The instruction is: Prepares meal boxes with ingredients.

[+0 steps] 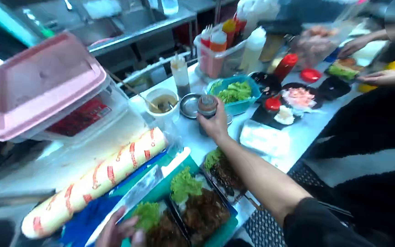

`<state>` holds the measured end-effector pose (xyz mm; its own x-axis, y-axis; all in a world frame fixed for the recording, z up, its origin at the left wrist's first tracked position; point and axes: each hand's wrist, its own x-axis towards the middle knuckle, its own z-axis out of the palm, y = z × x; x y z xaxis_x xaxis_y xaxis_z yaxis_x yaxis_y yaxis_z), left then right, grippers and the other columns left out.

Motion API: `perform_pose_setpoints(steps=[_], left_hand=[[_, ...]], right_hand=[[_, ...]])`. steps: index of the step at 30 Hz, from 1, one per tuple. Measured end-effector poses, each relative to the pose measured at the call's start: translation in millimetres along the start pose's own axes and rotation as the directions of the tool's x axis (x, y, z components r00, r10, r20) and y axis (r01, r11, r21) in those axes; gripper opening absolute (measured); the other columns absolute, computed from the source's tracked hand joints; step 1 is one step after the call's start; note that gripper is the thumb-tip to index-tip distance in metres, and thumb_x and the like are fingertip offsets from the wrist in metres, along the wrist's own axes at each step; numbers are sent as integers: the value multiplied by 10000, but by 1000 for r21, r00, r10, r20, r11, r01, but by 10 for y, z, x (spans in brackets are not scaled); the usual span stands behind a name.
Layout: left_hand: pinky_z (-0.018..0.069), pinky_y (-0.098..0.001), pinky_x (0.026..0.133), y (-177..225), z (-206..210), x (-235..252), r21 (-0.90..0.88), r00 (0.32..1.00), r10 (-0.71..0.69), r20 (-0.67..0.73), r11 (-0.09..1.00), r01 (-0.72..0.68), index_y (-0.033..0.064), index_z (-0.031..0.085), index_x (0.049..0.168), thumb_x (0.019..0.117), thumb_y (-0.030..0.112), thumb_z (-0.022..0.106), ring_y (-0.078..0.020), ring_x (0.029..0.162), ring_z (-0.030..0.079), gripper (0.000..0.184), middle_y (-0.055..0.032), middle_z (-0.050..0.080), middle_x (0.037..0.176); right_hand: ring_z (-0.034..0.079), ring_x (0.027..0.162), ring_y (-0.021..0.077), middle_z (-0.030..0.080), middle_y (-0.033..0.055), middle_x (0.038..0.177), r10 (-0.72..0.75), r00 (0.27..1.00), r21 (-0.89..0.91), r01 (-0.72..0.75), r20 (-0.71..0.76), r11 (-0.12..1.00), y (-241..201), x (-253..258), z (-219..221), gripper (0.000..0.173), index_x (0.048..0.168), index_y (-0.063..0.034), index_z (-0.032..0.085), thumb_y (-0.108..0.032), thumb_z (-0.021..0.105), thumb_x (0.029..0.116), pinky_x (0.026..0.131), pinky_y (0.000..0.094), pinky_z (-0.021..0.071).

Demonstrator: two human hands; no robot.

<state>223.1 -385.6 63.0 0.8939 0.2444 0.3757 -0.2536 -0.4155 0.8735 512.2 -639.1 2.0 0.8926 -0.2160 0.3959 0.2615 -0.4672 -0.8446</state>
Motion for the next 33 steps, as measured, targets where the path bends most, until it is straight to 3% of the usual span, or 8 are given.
perform_pose_setpoints(steps=[8, 13, 15, 18, 23, 28, 30, 33], left_hand=[[537, -355, 1027, -107, 304, -476, 443, 993, -105, 61, 894, 67, 48, 714, 1181, 1015, 258, 614, -199, 1213, 637, 286, -160, 680, 1269], [383, -612, 1098, -181, 640, -432, 461, 894, 60, 444, 840, -286, 284, 731, 1163, 1046, 377, 486, -313, 1345, 523, 288, 19, 696, 1277], [336, -705, 1082, -222, 866, -403, 418, 811, 93, 578, 820, -392, 286, 740, 1150, 1021, 317, 490, -346, 1362, 503, 283, 48, 700, 1255], [280, -748, 1091, -280, 1005, -285, 405, 741, 54, 669, 810, -424, 247, 747, 1172, 988, 233, 509, -368, 1437, 414, 301, 70, 683, 1297], [192, -715, 1159, -327, 999, -143, 333, 665, 95, 741, 808, -486, 239, 745, 1195, 1015, 261, 475, -327, 1503, 313, 325, 79, 653, 1351], [372, -653, 1031, -395, 798, 363, 365, 795, 183, 578, 814, -452, 192, 731, 1213, 994, 346, 536, -362, 1337, 490, 331, -72, 621, 1351], [410, -655, 997, -487, 801, 602, 397, 765, 71, 640, 822, -408, 190, 637, 1364, 928, 331, 670, -411, 1314, 481, 459, -140, 531, 1433], [535, -532, 956, -624, 955, 778, 288, 666, 55, 744, 873, -394, 133, 684, 1279, 929, 217, 733, -329, 1144, 617, 363, -121, 656, 1194]], right_hand=[[626, 1199, 118, 638, 63, 1293, -499, 821, 389, 380, 277, 839, -919, 147, -1358, 766, 1378, 33, 491, -253, 861, 770, 1067, 326, 540], [688, 859, -30, 715, -164, 994, 11, 481, -74, 113, 877, 991, -1370, -612, -2055, 638, 1302, -298, 608, -415, 830, 715, 713, 246, 640], [702, 885, 42, 728, -94, 1007, 254, 256, -272, 37, 933, 962, -1174, -1020, -2087, 625, 1308, -291, 624, -415, 831, 730, 755, 360, 633], [706, 916, 187, 723, 36, 1022, 447, 97, -447, -19, 889, 894, -1012, -1553, -2045, 643, 1321, -210, 613, -400, 839, 750, 799, 498, 597], [695, 977, 197, 711, 35, 1066, 654, 130, -630, -188, 745, 754, -942, -2088, -1909, 627, 1292, -206, 617, -423, 825, 741, 853, 505, 582], [688, 977, 199, 704, 34, 1053, 716, 221, -671, -251, 662, 698, -1108, -2290, -1780, 602, 1265, -200, 622, -433, 804, 741, 847, 508, 571], [691, 971, 198, 704, 35, 1046, 712, 217, -662, -262, 668, 702, -1168, -2343, -1720, 597, 1262, -194, 618, -431, 801, 746, 838, 507, 575], [695, 963, 178, 709, 20, 1041, 732, 238, -662, -317, 638, 679, -1155, -2367, -1681, 578, 1254, -209, 626, -418, 804, 746, 834, 491, 582]])
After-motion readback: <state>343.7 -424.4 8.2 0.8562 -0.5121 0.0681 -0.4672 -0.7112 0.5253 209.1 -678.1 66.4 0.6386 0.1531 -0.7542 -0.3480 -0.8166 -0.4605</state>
